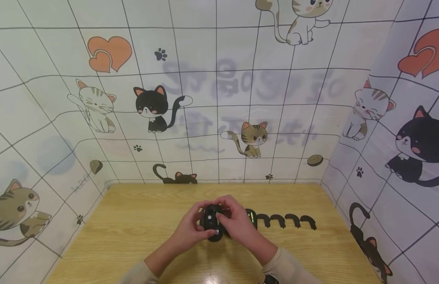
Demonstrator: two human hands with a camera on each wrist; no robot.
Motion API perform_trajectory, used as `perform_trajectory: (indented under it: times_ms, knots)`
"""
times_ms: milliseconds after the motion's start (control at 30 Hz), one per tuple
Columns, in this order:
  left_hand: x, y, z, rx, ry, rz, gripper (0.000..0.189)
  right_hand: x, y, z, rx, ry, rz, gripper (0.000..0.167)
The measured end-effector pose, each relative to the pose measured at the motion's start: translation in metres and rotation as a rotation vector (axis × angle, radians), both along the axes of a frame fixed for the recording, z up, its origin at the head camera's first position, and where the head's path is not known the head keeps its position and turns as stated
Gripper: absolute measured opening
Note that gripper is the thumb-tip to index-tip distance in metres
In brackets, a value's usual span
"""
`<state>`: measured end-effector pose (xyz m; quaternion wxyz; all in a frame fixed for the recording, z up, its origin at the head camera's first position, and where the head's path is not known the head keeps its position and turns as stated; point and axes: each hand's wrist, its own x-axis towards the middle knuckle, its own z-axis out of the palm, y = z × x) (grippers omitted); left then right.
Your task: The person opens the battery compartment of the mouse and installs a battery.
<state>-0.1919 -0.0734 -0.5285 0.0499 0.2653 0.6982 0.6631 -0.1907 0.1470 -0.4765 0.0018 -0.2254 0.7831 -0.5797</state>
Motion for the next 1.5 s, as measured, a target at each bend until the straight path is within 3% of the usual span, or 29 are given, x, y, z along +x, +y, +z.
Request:
perform_trajectory:
  times_ms: [500,867,1067,1267,1500]
  knots:
    - [0.001,-0.003,-0.003,0.006,-0.036,-0.001,0.082,-0.002,0.002,-0.009,-0.011,0.007,0.013,0.035]
    - [0.001,-0.006,-0.006,0.031,-0.074,-0.024,0.079,-0.003,0.008,-0.016,0.040,0.056,0.079,0.049]
    - [0.001,-0.008,-0.004,0.033,-0.092,-0.020,0.081,-0.004,0.013,-0.020,0.056,0.081,0.157,0.063]
    - [0.000,-0.012,-0.002,0.056,-0.128,-0.031,0.081,-0.004,0.019,-0.021,0.125,0.106,0.234,0.087]
    - [-0.001,-0.014,-0.002,0.068,-0.139,-0.046,0.080,-0.006,0.022,-0.022,0.203,0.155,0.267,0.107]
